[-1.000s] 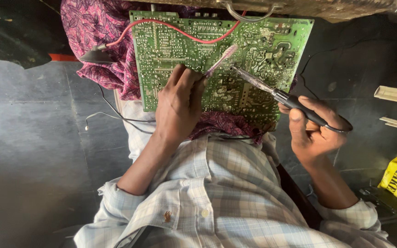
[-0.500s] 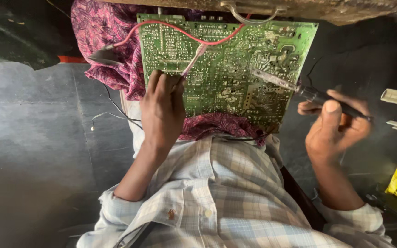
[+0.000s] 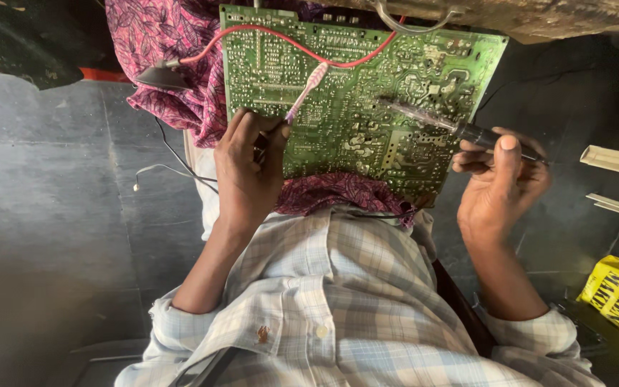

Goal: The person spreads a cloth on their lap, lays a green circuit board on it, and works on the board with a soldering iron in one hand while brushing components with a toothbrush in the other hand. They briefly lift a metal casing aside and continue soldering and brushing the board.

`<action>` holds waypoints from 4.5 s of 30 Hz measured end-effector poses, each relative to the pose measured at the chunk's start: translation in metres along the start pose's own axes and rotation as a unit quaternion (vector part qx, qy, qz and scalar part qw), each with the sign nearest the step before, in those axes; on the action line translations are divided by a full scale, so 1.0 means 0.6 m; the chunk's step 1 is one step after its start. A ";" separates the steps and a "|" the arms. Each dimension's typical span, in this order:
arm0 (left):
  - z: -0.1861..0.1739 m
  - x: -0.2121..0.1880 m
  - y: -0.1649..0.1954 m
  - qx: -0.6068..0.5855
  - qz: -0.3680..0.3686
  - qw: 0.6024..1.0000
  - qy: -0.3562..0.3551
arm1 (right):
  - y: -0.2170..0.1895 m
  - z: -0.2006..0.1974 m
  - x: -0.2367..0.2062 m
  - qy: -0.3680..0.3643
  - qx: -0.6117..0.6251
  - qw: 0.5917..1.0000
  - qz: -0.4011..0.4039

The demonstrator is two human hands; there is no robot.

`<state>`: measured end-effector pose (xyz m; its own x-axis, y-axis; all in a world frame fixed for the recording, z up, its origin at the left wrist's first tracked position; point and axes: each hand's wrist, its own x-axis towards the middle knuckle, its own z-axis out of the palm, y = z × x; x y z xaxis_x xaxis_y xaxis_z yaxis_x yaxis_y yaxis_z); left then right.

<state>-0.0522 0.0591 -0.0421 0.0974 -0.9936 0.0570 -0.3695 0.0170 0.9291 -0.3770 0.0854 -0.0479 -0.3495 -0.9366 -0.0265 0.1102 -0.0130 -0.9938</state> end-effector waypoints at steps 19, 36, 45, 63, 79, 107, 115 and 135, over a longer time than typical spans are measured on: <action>0.020 -0.015 0.006 -0.001 -0.009 0.999 -0.034 | 0.003 -0.003 -0.009 0.006 0.014 0.999 0.038; 0.022 -0.017 0.000 -0.010 -0.007 0.999 -0.037 | 0.010 -0.012 -0.023 -0.012 -0.004 1.000 0.012; 0.035 -0.010 0.006 -0.011 -0.004 0.999 -0.051 | 0.009 -0.008 -0.024 -0.019 0.005 0.999 0.031; 0.061 -0.004 0.060 0.145 0.118 0.976 -0.111 | -0.011 -0.056 0.009 0.081 0.095 0.992 0.023; 0.041 -0.020 0.025 0.062 0.025 0.997 -0.049 | -0.009 -0.030 -0.012 0.003 0.009 1.000 0.008; 0.026 -0.022 0.017 -0.013 -0.010 0.999 -0.040 | -0.060 0.001 -0.015 -0.196 -0.279 0.916 -0.212; 0.051 0.001 0.008 0.016 0.076 0.997 -0.025 | -0.062 0.003 -0.017 -0.187 -0.253 0.930 -0.192; 0.059 -0.003 0.029 0.109 0.039 0.978 -0.173 | -0.070 -0.024 0.003 -0.075 -0.207 0.958 -0.186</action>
<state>-0.0913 0.0570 -0.0392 -0.2442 -0.9690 -0.0380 -0.5557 0.1077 0.8244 -0.3954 0.0891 -0.0079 -0.1516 -0.9343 0.3227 -0.3854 -0.2447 -0.8897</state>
